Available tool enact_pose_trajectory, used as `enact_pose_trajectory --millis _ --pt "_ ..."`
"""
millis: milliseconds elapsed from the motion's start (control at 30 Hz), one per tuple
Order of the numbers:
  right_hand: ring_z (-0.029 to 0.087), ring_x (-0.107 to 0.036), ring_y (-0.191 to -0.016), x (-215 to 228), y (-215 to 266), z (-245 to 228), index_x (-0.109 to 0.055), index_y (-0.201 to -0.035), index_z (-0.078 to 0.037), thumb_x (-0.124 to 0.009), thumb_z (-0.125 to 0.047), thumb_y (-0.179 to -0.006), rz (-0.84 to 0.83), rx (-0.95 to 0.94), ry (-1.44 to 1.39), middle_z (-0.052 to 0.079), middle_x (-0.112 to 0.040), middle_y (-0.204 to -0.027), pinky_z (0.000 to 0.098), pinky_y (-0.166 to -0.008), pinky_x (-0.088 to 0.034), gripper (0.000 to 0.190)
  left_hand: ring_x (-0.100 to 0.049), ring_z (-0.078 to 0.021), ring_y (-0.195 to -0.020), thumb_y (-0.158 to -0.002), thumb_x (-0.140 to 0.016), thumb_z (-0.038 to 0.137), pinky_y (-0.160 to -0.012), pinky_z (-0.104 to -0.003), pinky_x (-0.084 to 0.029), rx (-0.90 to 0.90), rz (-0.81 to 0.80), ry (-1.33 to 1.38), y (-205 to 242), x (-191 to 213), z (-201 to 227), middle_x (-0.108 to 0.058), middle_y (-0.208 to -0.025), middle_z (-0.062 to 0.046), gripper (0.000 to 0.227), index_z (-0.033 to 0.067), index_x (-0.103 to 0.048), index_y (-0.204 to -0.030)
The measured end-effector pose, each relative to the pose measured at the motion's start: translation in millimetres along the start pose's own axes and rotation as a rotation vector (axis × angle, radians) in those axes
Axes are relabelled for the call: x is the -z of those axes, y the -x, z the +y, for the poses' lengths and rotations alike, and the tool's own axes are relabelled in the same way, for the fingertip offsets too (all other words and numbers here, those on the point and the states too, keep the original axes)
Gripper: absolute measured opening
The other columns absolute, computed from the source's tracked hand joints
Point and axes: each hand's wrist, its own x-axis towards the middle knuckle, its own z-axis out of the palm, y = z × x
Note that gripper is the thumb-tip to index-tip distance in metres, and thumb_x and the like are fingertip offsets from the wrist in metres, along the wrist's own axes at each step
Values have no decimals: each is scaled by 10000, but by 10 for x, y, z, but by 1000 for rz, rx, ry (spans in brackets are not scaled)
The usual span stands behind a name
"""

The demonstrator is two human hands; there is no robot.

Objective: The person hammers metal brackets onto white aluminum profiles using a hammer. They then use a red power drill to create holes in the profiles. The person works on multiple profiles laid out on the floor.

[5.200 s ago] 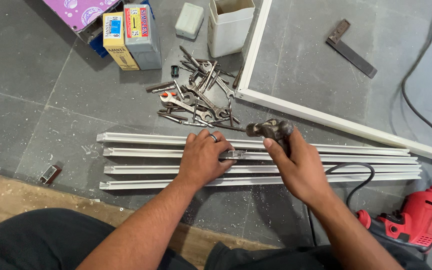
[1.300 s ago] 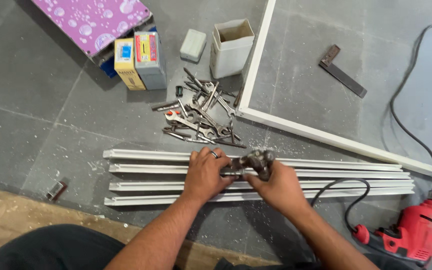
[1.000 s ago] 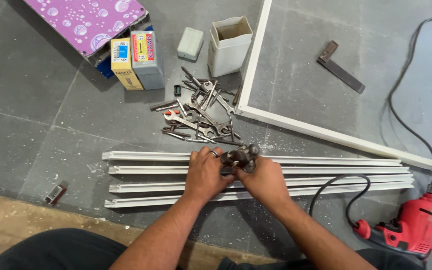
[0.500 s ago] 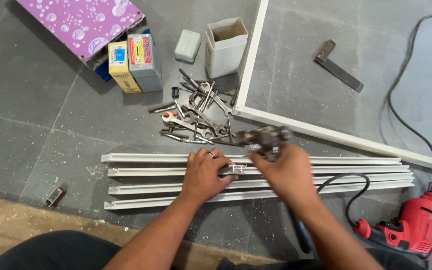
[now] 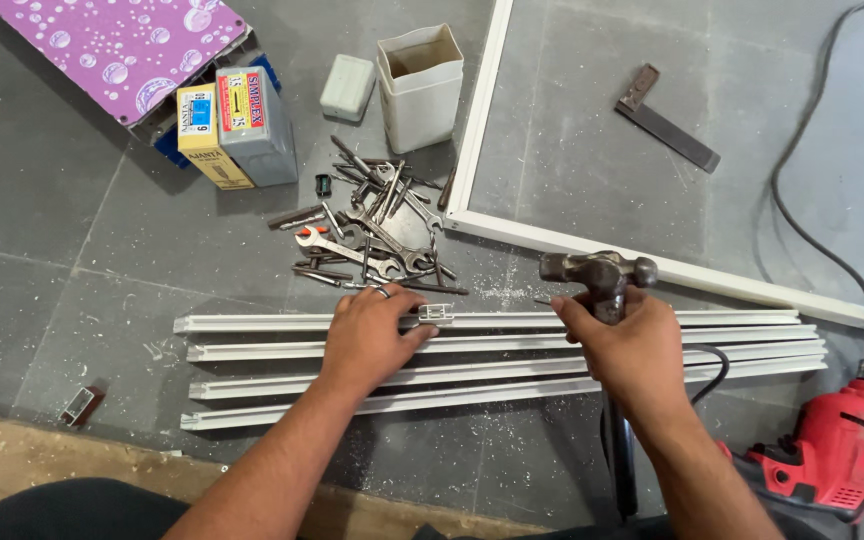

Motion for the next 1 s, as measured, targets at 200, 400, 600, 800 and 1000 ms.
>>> enact_pose_trajectory --millis 200,400,600,800,1000 --pt "81 -464 -423 -42 -70 32 -749 -830 4 -810 -259 -843 -27 10 37 20 -588 -511 291 -411 -328 271 -687 -275 -995 -769 -804 380 -928 -431 -511 16 -63 76 -30 68 -52 -732 -1040 -43 447 209 -720 -1174" --pt "86 -484 -425 -98 -117 79 -739 -828 -2 -815 -263 -844 -27 13 31 42 -607 -530 286 -408 -344 272 -688 -306 -976 -858 -781 370 -887 -448 -535 -143 -33 -85 -48 -81 -186 -729 -1022 -90 387 144 -705 -1164" --pt "85 -483 -424 -149 -110 92 -727 -833 8 -815 -257 -841 -29 17 28 36 -631 -558 285 -391 -347 279 -690 -300 -1014 -833 -781 288 -923 -430 -543 -322 122 -22 -79 -170 -291 -732 -1100 -72 355 100 -710 -1125" --pt "84 -473 -418 -174 -111 71 -725 -839 8 -805 -247 -854 -34 11 57 34 -611 -539 285 -390 -341 268 -675 -276 -1053 -809 -799 335 -938 -426 -520 -95 -113 25 -110 28 -201 -729 -1107 -43 366 174 -736 -1132" --pt "91 -452 -402 -188 -105 54 -726 -854 8 -799 -245 -860 -56 -5 59 43 -581 -516 294 -382 -305 263 -679 -291 -1030 -813 -807 351 -929 -441 -519 -76 -85 26 -126 1 -208 -733 -1068 -73 390 165 -728 -1146"
